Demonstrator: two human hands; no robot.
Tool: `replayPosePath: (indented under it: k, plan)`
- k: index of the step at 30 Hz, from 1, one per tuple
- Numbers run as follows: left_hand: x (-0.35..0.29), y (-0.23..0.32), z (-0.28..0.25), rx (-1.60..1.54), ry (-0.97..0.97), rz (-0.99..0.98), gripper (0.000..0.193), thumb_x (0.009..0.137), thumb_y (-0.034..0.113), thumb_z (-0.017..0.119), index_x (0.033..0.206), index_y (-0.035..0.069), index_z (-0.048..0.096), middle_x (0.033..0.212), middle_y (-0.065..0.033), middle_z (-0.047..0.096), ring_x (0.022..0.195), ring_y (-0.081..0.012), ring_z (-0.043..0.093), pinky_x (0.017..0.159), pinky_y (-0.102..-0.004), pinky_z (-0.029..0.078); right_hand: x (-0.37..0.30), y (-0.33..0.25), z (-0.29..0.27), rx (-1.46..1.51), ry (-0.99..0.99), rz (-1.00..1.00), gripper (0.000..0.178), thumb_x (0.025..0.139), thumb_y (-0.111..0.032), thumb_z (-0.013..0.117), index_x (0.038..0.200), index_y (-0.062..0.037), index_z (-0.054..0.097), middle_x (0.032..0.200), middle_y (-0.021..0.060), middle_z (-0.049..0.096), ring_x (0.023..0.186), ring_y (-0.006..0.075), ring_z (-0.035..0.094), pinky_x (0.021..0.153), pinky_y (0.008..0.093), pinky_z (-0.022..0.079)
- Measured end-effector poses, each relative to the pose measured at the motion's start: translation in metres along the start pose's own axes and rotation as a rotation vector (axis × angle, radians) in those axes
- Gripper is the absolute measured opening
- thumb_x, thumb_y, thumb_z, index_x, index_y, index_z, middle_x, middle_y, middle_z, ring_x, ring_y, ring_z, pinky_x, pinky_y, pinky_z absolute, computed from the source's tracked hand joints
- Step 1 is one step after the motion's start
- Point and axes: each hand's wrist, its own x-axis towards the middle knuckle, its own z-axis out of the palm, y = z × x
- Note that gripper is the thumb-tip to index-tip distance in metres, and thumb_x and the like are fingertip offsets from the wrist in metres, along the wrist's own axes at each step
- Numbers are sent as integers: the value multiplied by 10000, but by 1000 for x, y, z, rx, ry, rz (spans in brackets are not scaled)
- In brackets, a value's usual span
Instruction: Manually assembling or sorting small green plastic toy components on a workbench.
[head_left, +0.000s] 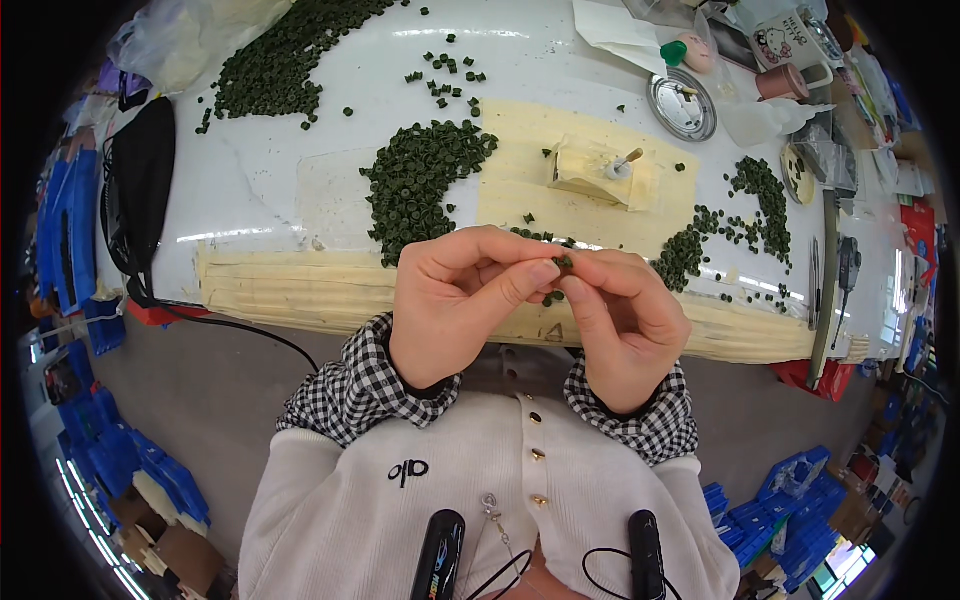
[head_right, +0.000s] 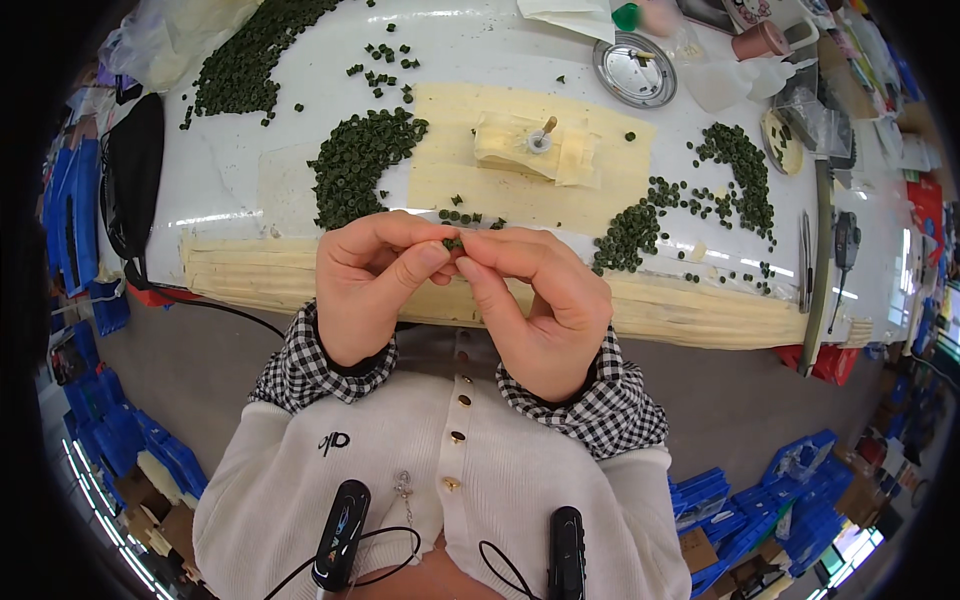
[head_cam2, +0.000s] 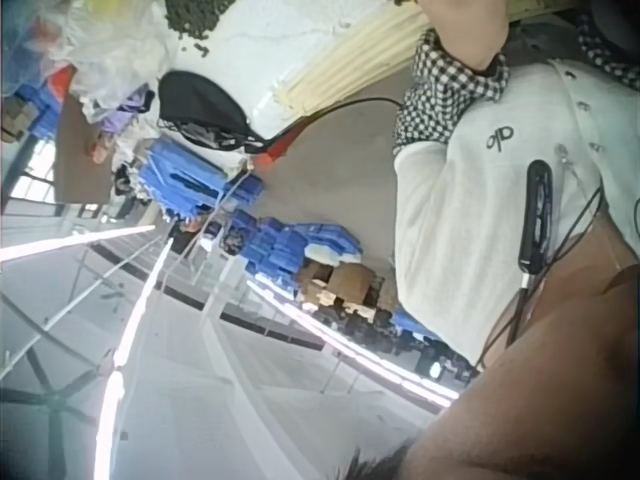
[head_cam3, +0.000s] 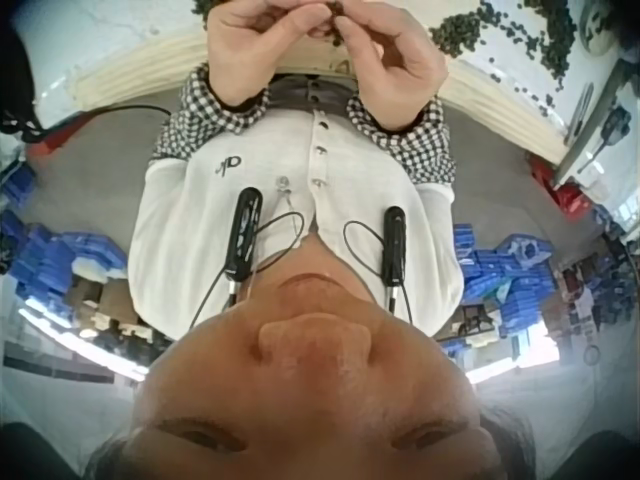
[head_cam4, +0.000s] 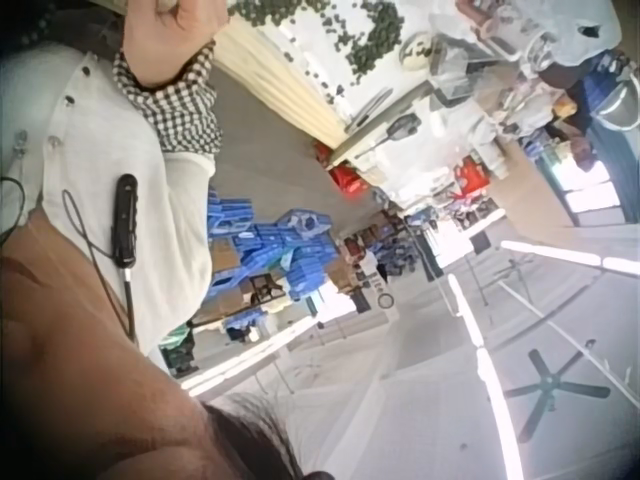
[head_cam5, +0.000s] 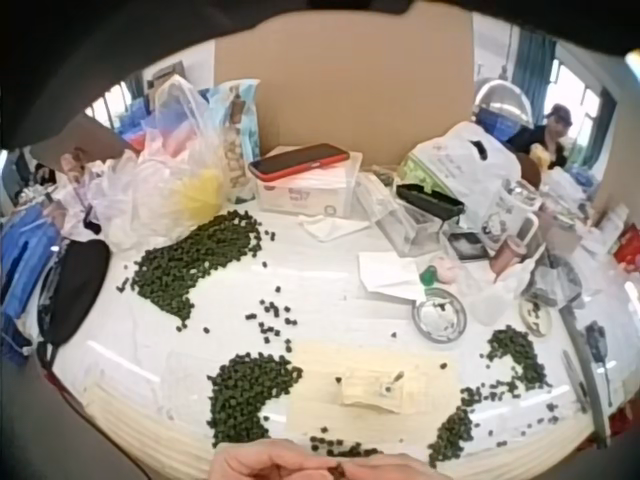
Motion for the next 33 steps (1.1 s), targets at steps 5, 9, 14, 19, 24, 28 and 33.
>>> replayPosePath:
  k: [5, 9, 14, 19, 24, 28, 33]
  plan:
    - [-1, -1, 1, 6, 32, 19, 144, 885, -5, 625, 1018, -50, 658, 955, -103, 689, 833, -104, 634, 745, -220, 526, 2, -4, -1, -171, -56, -100, 225, 796, 103, 650, 1010, 34, 665, 1010, 163, 663, 878, 210, 661, 762, 274, 527]
    - [0, -3, -1, 29, 8, 55, 153, 881, -15, 625, 1026, -50, 656, 963, -110, 680, 841, -118, 635, 758, -232, 524, 6, -8, -5, -205, -103, -123, 226, 797, 96, 655, 1013, 32, 670, 1003, 159, 667, 883, 210, 661, 755, 276, 531]
    - [2, -5, -1, 104, -46, 202, 178, 877, -37, 613, 1050, -50, 652, 1011, -124, 652, 874, -137, 630, 776, -245, 520, 4, -5, -4, -143, -45, -103, 239, 794, 89, 665, 1025, 27, 676, 1019, 157, 668, 877, 207, 656, 749, 266, 525]
    - [2, -1, -6, 145, -78, 153, 189, 875, -49, 605, 1059, -52, 647, 1008, -118, 647, 898, -144, 634, 794, -252, 528, 4, -5, -5, -138, -58, -100, 247, 796, 84, 667, 1035, 22, 677, 1026, 157, 669, 878, 202, 653, 744, 263, 521]
    - [1, 1, -3, 53, -29, 113, 177, 871, -54, 606, 1044, -57, 645, 989, -115, 648, 910, -149, 639, 810, -260, 536, 4, -5, -4, -117, -76, -80, 249, 798, 79, 667, 1039, 19, 678, 1032, 155, 668, 879, 202, 651, 752, 266, 517]
    - [2, 1, -5, 104, -45, 145, 172, 872, -59, 604, 1039, -56, 646, 987, -119, 649, 912, -150, 640, 811, -263, 538, 3, -4, -4, -103, -70, -76, 252, 801, 72, 667, 1047, 20, 677, 1033, 154, 666, 882, 204, 649, 758, 267, 513]
    - [2, -1, -5, 104, -41, 171, 170, 869, -65, 605, 1031, -50, 652, 982, -119, 651, 903, -148, 639, 805, -256, 532, 3, -4, -4, -118, -80, -76, 258, 804, 71, 663, 1057, 21, 675, 1034, 153, 663, 881, 204, 646, 757, 267, 511]
